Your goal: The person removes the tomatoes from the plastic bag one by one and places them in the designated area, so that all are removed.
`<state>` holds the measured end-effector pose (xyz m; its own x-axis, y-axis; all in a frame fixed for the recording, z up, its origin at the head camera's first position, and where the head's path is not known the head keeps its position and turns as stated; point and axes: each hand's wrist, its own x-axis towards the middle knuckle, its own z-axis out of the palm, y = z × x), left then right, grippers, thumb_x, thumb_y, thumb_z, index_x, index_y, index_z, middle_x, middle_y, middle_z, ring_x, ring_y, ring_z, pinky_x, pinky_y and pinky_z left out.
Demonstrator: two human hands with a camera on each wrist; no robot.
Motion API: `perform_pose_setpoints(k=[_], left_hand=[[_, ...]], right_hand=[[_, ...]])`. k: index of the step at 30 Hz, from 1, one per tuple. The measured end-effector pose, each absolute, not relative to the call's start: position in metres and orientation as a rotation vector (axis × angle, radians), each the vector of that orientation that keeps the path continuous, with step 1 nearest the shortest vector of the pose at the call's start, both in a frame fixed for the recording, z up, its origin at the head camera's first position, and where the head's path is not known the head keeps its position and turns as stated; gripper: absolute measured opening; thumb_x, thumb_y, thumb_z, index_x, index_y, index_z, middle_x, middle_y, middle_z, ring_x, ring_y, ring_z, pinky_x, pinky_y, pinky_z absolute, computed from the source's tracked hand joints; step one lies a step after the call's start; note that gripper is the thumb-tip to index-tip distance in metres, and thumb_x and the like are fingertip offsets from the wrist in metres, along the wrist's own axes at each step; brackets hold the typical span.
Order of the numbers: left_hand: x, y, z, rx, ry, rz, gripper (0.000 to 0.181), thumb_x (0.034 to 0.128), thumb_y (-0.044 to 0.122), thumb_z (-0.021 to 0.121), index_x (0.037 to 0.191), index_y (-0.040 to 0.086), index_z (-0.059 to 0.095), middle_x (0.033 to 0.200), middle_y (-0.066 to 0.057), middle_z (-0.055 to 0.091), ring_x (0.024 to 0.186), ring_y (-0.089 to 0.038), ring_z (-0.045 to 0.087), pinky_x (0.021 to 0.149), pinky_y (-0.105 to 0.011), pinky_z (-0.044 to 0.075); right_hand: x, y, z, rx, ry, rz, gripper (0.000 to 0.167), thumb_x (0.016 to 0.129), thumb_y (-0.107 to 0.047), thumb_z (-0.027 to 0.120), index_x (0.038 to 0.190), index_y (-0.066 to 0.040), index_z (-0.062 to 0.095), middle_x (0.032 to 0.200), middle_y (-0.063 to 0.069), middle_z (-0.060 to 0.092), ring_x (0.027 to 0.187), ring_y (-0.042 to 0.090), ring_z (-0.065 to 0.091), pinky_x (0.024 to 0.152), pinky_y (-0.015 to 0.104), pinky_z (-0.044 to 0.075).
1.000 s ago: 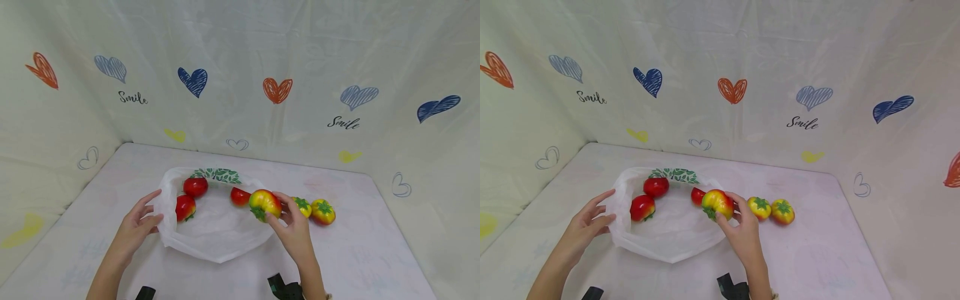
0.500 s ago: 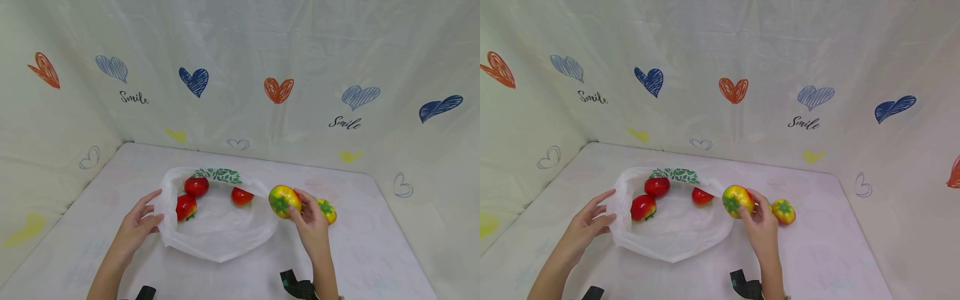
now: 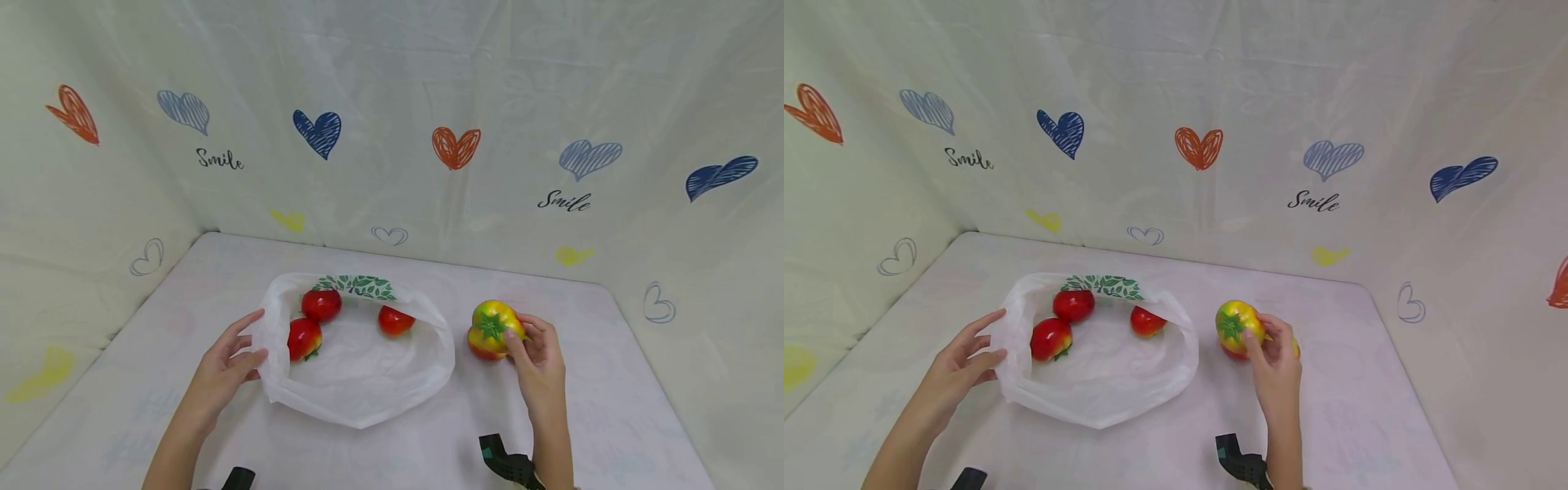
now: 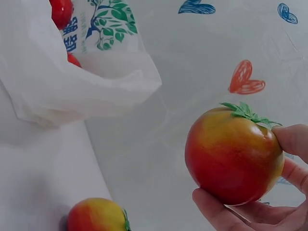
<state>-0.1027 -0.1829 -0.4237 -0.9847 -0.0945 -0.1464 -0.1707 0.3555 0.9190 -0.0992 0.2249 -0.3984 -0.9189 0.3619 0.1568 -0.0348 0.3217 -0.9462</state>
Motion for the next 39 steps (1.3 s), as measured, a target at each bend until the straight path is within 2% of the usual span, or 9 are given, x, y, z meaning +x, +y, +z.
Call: perform_pose_setpoints(k=[2, 8, 14, 18, 23, 27, 31, 35, 39], left_hand=[[-0.101, -0.182, -0.421, -0.249, 2.525, 1.731, 0.062, 0.0906, 0.035, 0.058, 0.145, 0.034, 0.029, 0.131, -0.017, 0.048, 0.093, -0.011, 0.065, 0.075, -0.025, 0.056], [-0.097, -0.177, -0.404, -0.251, 2.489, 1.706, 0.062, 0.0933, 0.029, 0.055, 0.147, 0.03, 0.024, 0.135, -0.018, 0.045, 0.094, -0.006, 0.064, 0.077, -0.02, 0.054], [-0.097, -0.176, -0.402, -0.276, 2.486, 1.678, 0.062, 0.0942, 0.027, 0.054, 0.148, 0.029, 0.023, 0.137, -0.019, 0.044, 0.098, -0.012, 0.064, 0.078, -0.021, 0.054], [-0.096, -0.176, -0.401, -0.279, 2.486, 1.675, 0.062, 0.0942, 0.027, 0.054, 0.147, 0.03, 0.023, 0.137, -0.019, 0.043, 0.1, -0.015, 0.063, 0.078, -0.021, 0.054], [-0.096, -0.176, -0.401, -0.271, 2.483, 1.683, 0.061, 0.0945, 0.025, 0.053, 0.147, 0.029, 0.023, 0.136, -0.019, 0.044, 0.096, -0.01, 0.063, 0.076, -0.019, 0.054], [-0.11, -0.191, -0.439, -0.248, 2.493, 1.719, 0.064, 0.0916, 0.036, 0.057, 0.146, 0.037, 0.024, 0.134, -0.013, 0.046, 0.095, -0.009, 0.064, 0.076, -0.023, 0.055], [-0.123, -0.206, -0.48, -0.218, 2.536, 1.747, 0.064, 0.0868, 0.047, 0.059, 0.142, 0.045, 0.027, 0.13, -0.005, 0.049, 0.095, -0.011, 0.066, 0.074, -0.025, 0.056], [-0.115, -0.198, -0.458, -0.207, 2.542, 1.748, 0.061, 0.0898, 0.039, 0.058, 0.144, 0.038, 0.029, 0.128, -0.012, 0.05, 0.092, -0.011, 0.066, 0.072, -0.023, 0.056], [-0.104, -0.185, -0.425, -0.25, 2.511, 1.731, 0.06, 0.0923, 0.031, 0.057, 0.146, 0.032, 0.028, 0.131, -0.017, 0.048, 0.092, -0.01, 0.065, 0.073, -0.022, 0.055]], right_hand=[[-0.101, 0.232, -0.403, -0.306, -2.206, 1.641, 0.039, 0.091, -0.027, 0.059, 0.127, -0.015, 0.047, 0.125, 0.011, 0.05, 0.095, 0.009, 0.057, 0.069, 0.009, 0.051], [-0.1, 0.25, -0.406, -0.416, -2.204, 1.572, 0.042, 0.091, -0.032, 0.058, 0.126, -0.015, 0.042, 0.135, 0.014, 0.043, 0.107, 0.016, 0.051, 0.074, 0.001, 0.044], [-0.122, 0.311, -0.468, -0.443, -2.071, 1.603, 0.048, 0.085, -0.035, 0.067, 0.125, -0.023, 0.044, 0.132, 0.005, 0.046, 0.102, 0.008, 0.056, 0.07, 0.008, 0.05], [-0.13, 0.338, -0.491, -0.528, -2.059, 1.573, 0.052, 0.083, -0.04, 0.066, 0.126, -0.026, 0.042, 0.133, 0.004, 0.045, 0.107, 0.012, 0.057, 0.068, 0.012, 0.052], [-0.113, 0.317, -0.452, -0.682, -1.974, 1.637, 0.049, 0.086, -0.039, 0.063, 0.126, -0.026, 0.039, 0.137, 0.01, 0.042, 0.109, 0.013, 0.054, 0.067, 0.007, 0.05], [-0.103, 0.297, -0.424, -0.792, -1.928, 1.624, 0.044, 0.088, -0.039, 0.059, 0.126, -0.025, 0.042, 0.138, 0.014, 0.042, 0.112, 0.018, 0.051, 0.067, 0.002, 0.046], [-0.107, 0.314, -0.442, -0.805, -1.821, 1.679, 0.048, 0.084, -0.042, 0.063, 0.127, -0.026, 0.047, 0.133, 0.008, 0.047, 0.109, 0.012, 0.054, 0.068, 0.006, 0.049], [-0.114, 0.332, -0.465, -0.821, -1.695, 1.726, 0.053, 0.081, -0.044, 0.065, 0.128, -0.027, 0.047, 0.128, 0.002, 0.05, 0.106, 0.008, 0.055, 0.072, 0.011, 0.051], [-0.119, 0.345, -0.484, -0.84, -1.557, 1.766, 0.057, 0.076, -0.044, 0.071, 0.125, -0.025, 0.05, 0.126, 0.001, 0.05, 0.109, 0.013, 0.053, 0.069, 0.013, 0.053]])
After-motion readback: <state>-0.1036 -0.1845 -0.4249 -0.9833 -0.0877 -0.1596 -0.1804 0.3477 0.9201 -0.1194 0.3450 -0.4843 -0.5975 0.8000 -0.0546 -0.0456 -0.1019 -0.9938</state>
